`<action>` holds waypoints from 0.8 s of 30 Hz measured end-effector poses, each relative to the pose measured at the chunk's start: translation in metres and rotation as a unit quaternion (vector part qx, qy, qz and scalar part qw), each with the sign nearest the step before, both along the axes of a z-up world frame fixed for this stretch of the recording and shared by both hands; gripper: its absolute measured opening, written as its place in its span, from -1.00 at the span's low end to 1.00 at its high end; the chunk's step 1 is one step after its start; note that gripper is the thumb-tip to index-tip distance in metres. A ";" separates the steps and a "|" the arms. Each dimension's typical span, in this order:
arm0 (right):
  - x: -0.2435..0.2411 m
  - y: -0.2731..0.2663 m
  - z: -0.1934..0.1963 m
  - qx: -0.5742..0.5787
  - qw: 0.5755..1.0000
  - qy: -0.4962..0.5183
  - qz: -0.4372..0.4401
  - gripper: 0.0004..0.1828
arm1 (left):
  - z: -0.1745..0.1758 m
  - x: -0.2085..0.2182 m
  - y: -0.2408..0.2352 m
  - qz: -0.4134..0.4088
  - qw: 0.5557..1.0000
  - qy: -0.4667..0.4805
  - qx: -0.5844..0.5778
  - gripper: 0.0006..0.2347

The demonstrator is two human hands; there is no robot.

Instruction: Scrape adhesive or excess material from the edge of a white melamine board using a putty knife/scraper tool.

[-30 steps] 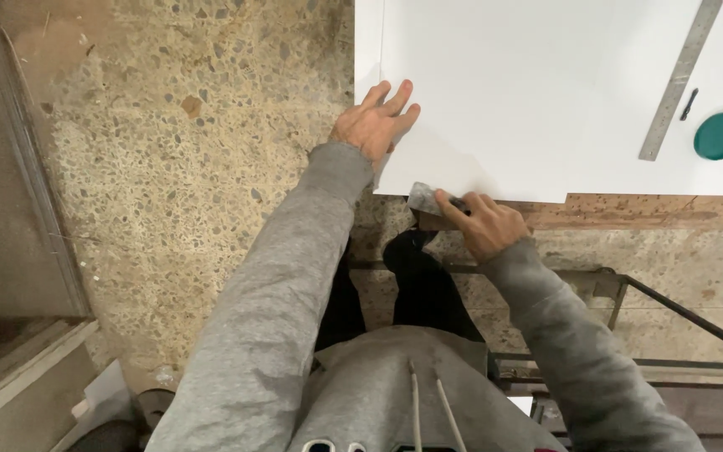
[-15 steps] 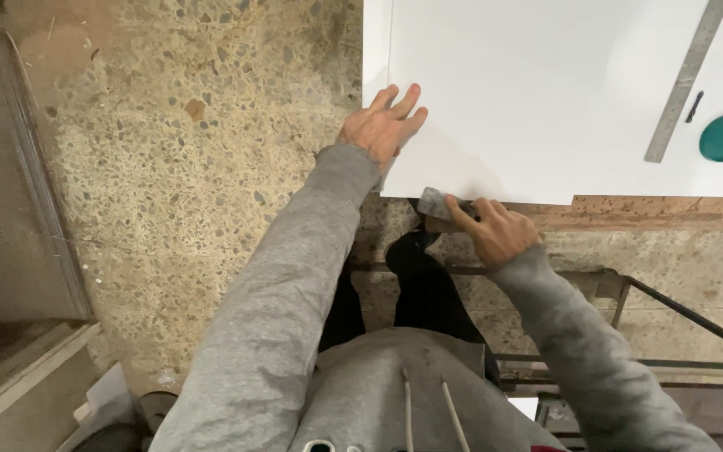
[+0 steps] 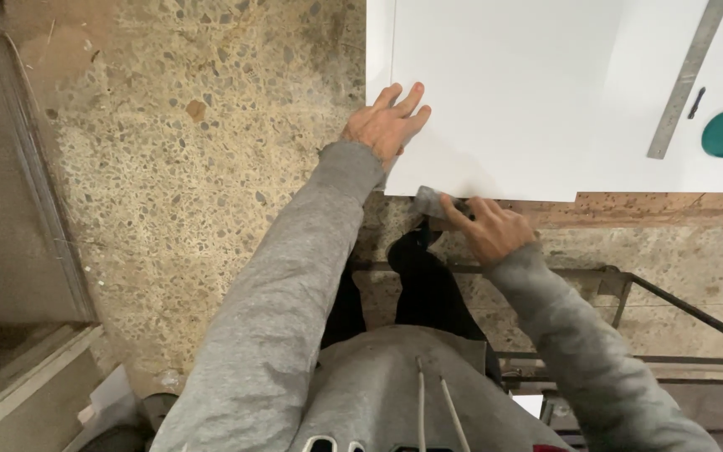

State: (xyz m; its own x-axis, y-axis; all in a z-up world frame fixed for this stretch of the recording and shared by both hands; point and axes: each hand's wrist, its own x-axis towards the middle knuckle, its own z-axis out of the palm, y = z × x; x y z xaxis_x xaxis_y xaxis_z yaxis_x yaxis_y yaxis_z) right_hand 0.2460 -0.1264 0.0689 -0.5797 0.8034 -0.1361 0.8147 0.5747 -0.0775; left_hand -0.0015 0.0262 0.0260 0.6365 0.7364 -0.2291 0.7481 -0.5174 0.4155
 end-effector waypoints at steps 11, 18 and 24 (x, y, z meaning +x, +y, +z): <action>-0.014 0.003 0.007 -0.022 0.999 -0.001 -0.024 -0.31 | -0.002 0.004 0.000 0.007 0.999 0.038 0.011 -0.36; -0.021 -0.001 -0.006 0.040 0.998 0.042 -0.008 -0.34 | -0.007 0.002 0.001 0.012 1.000 0.017 -0.001 -0.42; -0.030 -0.002 -0.007 0.030 0.998 0.049 -0.029 -0.31 | 0.000 0.002 0.001 -0.008 1.000 0.013 0.006 -0.38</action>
State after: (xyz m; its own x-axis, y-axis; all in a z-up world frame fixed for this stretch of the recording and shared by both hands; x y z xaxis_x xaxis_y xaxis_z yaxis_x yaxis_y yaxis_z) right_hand 0.2161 -0.1289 0.0617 -0.5408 0.8406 -0.0307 0.8364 0.5335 -0.1254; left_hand 0.0007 0.0273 0.0263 0.6428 0.7285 -0.2369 0.7496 -0.5343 0.3907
